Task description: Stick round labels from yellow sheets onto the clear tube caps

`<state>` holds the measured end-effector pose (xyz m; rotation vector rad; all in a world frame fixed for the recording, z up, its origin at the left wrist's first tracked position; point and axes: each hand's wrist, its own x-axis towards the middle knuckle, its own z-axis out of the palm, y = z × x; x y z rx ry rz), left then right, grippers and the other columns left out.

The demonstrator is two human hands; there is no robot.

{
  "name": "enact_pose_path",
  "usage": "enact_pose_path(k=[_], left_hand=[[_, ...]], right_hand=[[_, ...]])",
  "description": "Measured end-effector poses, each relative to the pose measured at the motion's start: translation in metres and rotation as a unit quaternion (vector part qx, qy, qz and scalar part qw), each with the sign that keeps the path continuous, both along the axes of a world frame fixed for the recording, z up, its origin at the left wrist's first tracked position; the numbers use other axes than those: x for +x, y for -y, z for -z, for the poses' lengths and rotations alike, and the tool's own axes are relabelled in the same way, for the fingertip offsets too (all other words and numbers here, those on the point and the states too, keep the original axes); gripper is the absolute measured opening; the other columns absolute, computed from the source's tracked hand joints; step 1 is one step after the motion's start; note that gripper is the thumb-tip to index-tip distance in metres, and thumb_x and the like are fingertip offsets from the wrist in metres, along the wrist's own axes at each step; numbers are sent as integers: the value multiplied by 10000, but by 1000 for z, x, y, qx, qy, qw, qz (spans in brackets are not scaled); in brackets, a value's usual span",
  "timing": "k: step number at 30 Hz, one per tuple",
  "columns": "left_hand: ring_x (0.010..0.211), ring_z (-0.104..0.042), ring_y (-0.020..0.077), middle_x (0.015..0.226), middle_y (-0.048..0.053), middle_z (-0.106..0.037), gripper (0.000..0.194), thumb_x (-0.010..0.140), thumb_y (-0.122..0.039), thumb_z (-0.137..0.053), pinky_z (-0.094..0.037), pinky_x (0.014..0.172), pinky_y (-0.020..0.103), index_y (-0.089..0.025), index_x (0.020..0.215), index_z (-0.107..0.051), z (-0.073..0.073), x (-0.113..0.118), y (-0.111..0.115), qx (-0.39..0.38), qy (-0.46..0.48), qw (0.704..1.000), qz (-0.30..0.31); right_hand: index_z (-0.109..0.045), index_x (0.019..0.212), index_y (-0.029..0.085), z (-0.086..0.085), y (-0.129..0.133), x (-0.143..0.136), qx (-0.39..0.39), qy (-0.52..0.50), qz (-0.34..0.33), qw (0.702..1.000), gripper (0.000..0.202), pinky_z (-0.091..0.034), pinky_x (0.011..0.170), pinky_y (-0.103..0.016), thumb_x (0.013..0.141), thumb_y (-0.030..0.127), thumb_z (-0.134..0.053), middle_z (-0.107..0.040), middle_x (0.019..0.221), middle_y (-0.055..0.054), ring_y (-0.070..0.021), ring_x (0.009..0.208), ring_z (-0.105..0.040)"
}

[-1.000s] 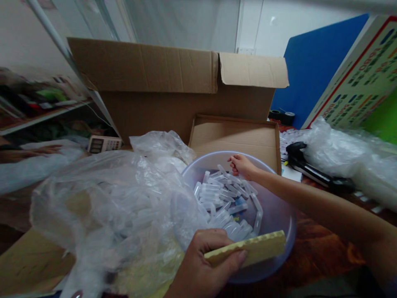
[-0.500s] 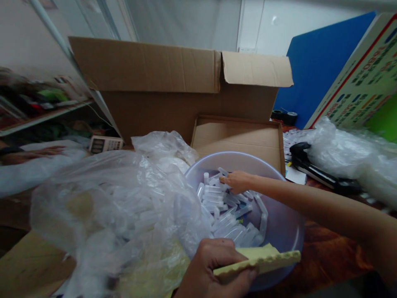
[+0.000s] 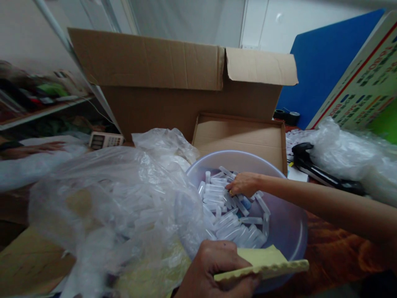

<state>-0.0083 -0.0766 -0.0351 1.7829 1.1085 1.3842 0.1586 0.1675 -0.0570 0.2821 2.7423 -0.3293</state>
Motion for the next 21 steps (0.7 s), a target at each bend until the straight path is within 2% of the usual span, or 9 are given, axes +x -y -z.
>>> enact_pose_path(k=[3,5,8,10,11,14,16,19,21], left_hand=[[719,-696,160,731,34,-691,121,703,-186,-790,-563,649,218,-218,764,-690,2,-1,1,-8,-21,1000,8],[748,-697,157,756,32,-691,120,720,-189,-781,-562,665,214,-222,796,-693,3,-2,1,-22,-30,999,27],[765,-697,150,780,21,-686,194,696,-159,-794,-567,704,212,-217,838,-675,3,-2,1,-20,-16,999,24],[779,-693,149,790,18,-683,195,699,-154,-791,-564,721,217,-219,841,-675,3,-3,1,-25,-21,999,23],[786,-690,148,805,21,-684,184,710,-157,-784,-562,731,221,-218,847,-679,3,-3,1,-33,-26,999,24],[791,-677,150,825,32,-688,109,747,-193,-758,-554,754,241,-214,841,-706,3,-5,2,-64,-51,996,27],[769,-667,151,799,34,-690,42,765,-223,-745,-548,760,259,-218,803,-728,3,-5,2,-80,-76,993,28],[739,-661,156,762,36,-688,31,763,-242,-745,-543,744,271,-214,775,-740,0,-2,0,-79,-86,993,24],[727,-664,156,742,35,-684,28,754,-230,-746,-539,718,261,-205,764,-735,-3,0,-1,-68,-67,995,17]], right_hand=[[-674,910,119,5,0,3,4,-12,41,999,175,-449,707,-282,736,128,-678,-667,955,-61,-150,757,-589],[-658,997,99,2,4,1,17,-40,97,994,202,-462,717,-289,829,209,-628,-669,903,-80,-163,768,-601],[-499,1316,103,-6,15,-16,42,-95,189,976,378,-475,794,-290,967,223,-415,-659,1075,-130,-176,910,-626],[-358,1440,122,-9,22,-34,55,-109,229,966,474,-476,857,-315,975,207,-389,-621,1198,-152,-193,1007,-624],[-352,1449,126,-10,25,-44,59,-104,239,964,490,-479,872,-346,970,212,-411,-617,1207,-159,-213,1027,-625],[-520,1322,124,-4,29,-69,55,-69,233,969,436,-495,859,-434,935,324,-539,-642,1141,-159,-265,1014,-637],[-574,1250,120,2,29,-79,45,-53,220,973,459,-494,867,-465,869,367,-640,-646,1124,-150,-276,1008,-638],[-587,1220,125,10,26,-84,24,-58,214,975,488,-484,889,-472,776,276,-721,-662,1073,-123,-269,994,-638],[-592,1199,127,13,23,-81,5,-80,226,971,467,-487,884,-454,763,237,-719,-664,1043,-105,-254,977,-636]])
